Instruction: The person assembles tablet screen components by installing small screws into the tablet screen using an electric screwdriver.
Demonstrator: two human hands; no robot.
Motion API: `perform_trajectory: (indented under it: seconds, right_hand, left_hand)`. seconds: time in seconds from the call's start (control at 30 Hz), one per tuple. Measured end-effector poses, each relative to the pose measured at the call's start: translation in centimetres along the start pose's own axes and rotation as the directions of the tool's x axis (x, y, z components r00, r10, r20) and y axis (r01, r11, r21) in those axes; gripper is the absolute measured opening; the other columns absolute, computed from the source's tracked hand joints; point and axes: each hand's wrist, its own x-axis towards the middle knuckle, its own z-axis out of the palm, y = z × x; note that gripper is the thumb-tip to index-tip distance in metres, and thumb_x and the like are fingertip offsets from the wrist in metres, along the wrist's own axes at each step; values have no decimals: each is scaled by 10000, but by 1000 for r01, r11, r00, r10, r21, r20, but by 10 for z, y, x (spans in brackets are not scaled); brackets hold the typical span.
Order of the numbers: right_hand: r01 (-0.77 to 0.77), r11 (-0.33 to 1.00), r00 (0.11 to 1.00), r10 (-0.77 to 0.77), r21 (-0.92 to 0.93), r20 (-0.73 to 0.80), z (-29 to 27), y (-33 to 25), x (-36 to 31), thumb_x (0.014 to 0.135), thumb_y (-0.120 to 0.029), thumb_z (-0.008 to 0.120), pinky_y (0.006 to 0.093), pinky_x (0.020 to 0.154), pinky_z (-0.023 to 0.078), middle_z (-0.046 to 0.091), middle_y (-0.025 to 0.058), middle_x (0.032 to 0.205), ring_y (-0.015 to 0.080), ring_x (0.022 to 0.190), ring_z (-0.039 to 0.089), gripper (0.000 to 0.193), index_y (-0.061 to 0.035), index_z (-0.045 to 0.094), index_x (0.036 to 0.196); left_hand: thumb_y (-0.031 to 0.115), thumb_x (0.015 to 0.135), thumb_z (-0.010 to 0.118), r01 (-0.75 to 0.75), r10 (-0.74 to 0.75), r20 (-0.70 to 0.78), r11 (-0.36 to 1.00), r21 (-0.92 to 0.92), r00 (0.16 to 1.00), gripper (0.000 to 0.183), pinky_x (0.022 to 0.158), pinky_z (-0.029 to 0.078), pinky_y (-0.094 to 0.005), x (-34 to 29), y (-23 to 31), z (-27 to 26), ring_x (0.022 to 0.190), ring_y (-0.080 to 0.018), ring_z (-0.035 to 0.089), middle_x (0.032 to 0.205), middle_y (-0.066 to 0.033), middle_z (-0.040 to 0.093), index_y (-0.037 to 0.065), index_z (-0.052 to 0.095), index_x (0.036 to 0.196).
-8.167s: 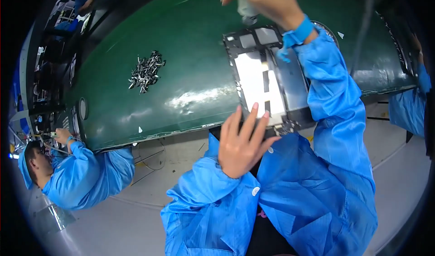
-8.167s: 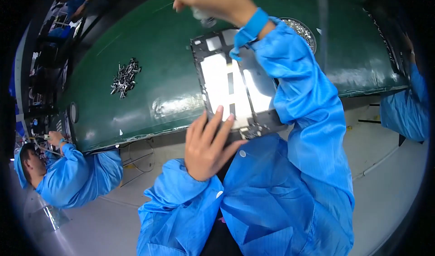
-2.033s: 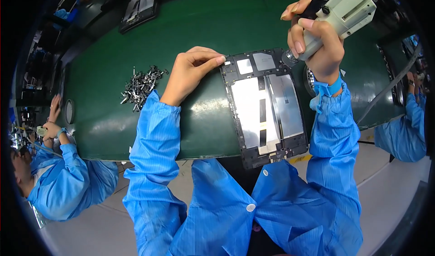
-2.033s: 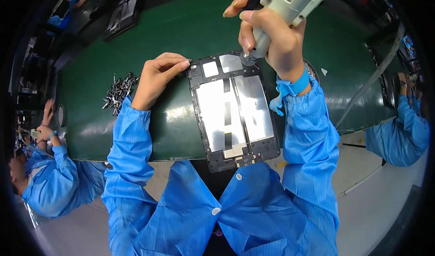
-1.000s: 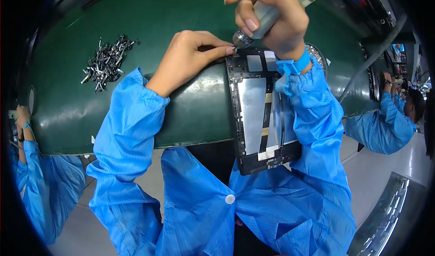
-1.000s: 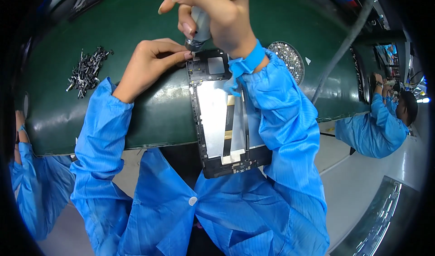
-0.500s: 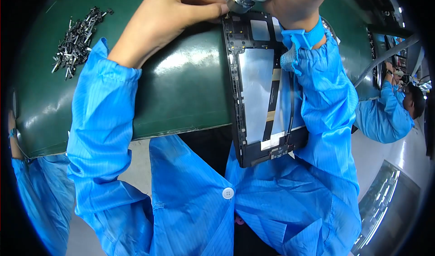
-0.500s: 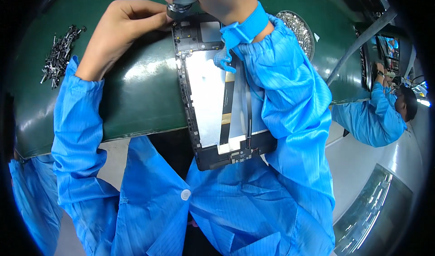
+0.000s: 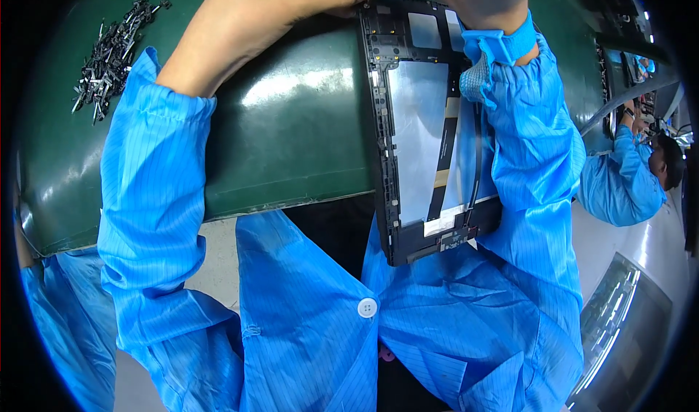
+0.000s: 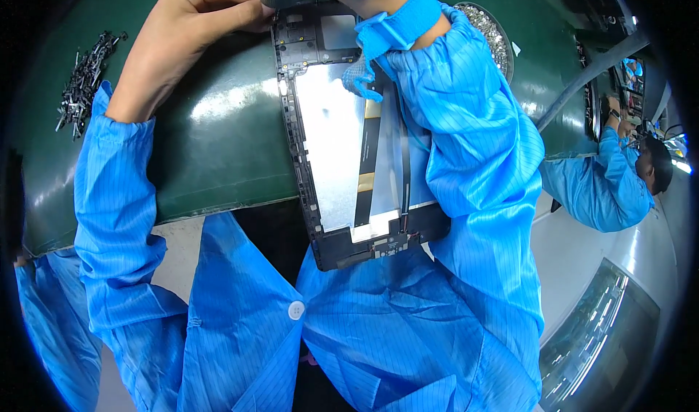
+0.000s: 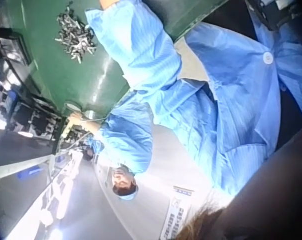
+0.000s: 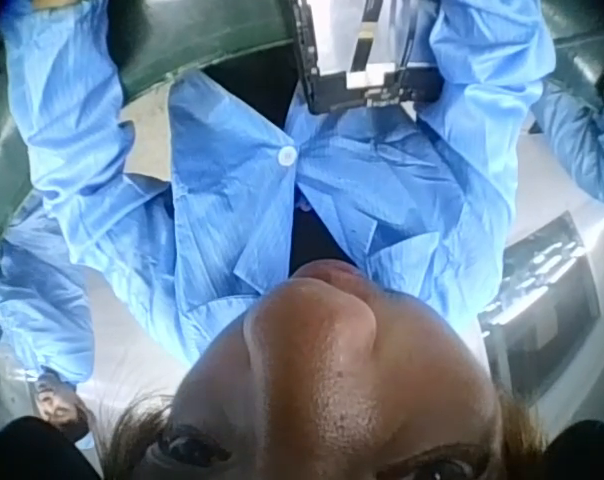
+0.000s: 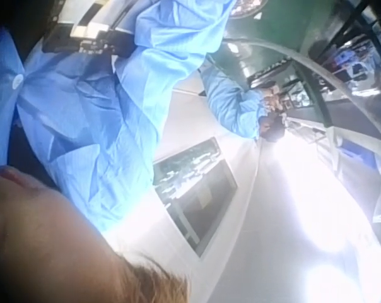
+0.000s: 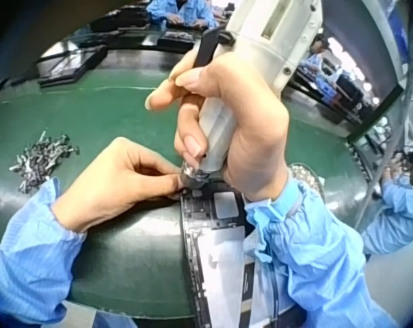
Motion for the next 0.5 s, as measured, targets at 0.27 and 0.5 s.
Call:
perform_trajectory:
  seconds: [0.27, 0.5]
  right_hand:
    - [101, 993, 995, -100, -63, 30, 3, 3, 0, 958, -191, 599, 235, 406, 422, 704, 171, 810, 100, 452, 531, 253, 57, 647, 955]
    - [73, 997, 997, -73, -16, 3, 16, 15, 3, 938, -135, 648, 234, 383, 400, 704, 103, 727, 75, 445, 536, 196, 40, 697, 864]
  left_hand:
    - [76, 904, 710, -13, 13, 1, 1000, -25, 1000, 166, 696, 523, -226, 1, -3, 1, 733, -110, 645, 836, -82, 733, -63, 756, 982]
    - [124, 938, 681, -71, 64, 42, 980, 187, 997, 247, 955, 515, -277, 8, -43, -29, 972, -182, 702, 1006, -133, 741, -51, 721, 1106]
